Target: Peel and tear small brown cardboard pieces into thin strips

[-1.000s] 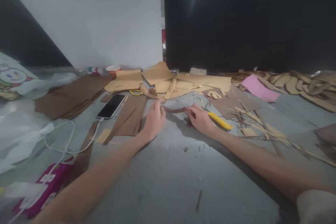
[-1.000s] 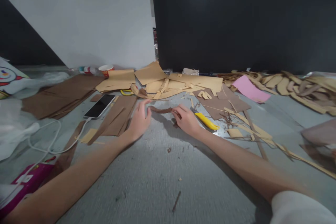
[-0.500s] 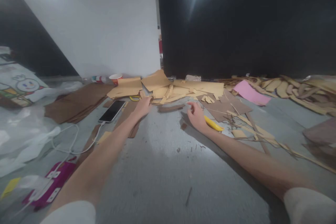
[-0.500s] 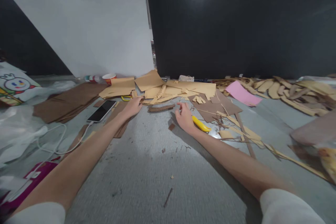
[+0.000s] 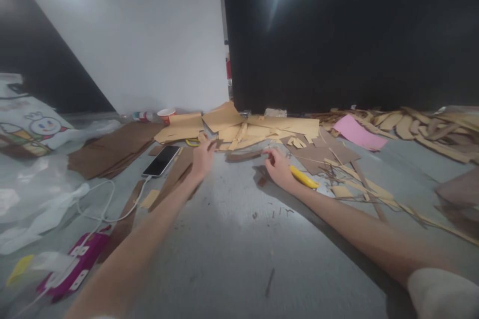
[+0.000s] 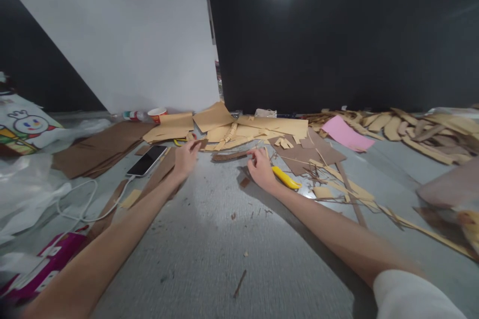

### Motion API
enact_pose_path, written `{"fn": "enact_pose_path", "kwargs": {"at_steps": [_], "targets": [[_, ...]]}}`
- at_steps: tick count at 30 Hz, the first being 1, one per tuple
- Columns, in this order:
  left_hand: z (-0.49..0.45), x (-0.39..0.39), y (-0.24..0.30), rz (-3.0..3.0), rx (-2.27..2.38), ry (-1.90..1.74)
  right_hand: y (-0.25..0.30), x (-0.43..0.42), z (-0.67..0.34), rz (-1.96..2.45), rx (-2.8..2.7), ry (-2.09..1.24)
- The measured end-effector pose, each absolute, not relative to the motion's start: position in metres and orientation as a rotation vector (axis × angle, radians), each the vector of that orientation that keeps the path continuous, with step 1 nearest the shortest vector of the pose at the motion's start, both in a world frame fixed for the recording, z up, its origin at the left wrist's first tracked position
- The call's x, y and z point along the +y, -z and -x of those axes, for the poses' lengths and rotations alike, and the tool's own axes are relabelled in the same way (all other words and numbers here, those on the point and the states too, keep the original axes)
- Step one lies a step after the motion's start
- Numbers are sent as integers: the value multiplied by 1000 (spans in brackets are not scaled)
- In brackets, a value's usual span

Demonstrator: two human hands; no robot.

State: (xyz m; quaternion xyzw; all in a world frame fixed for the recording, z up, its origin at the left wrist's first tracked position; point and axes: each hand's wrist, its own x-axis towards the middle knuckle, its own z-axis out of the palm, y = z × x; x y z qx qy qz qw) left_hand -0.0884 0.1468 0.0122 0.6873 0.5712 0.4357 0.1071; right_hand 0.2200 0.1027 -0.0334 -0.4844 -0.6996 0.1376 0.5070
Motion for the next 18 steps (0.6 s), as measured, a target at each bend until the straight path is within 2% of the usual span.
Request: {"fn": "enact_pose_path", "kwargs": {"at_steps": [4,9,13,18], "targets": [[48,106,4,-1924,1499,-1250,24,89,-216,1065,-1745,-512],[12,66,18,-1561,1055,-1127,14,67,-211,1023,-1768,-1016],[6,57,18,-1358,956,-1115,11,57,-214,921,-1909,-855],[3,48,14,-1398,894,-1067,7,51,-219,661,-2176,-700]]}}
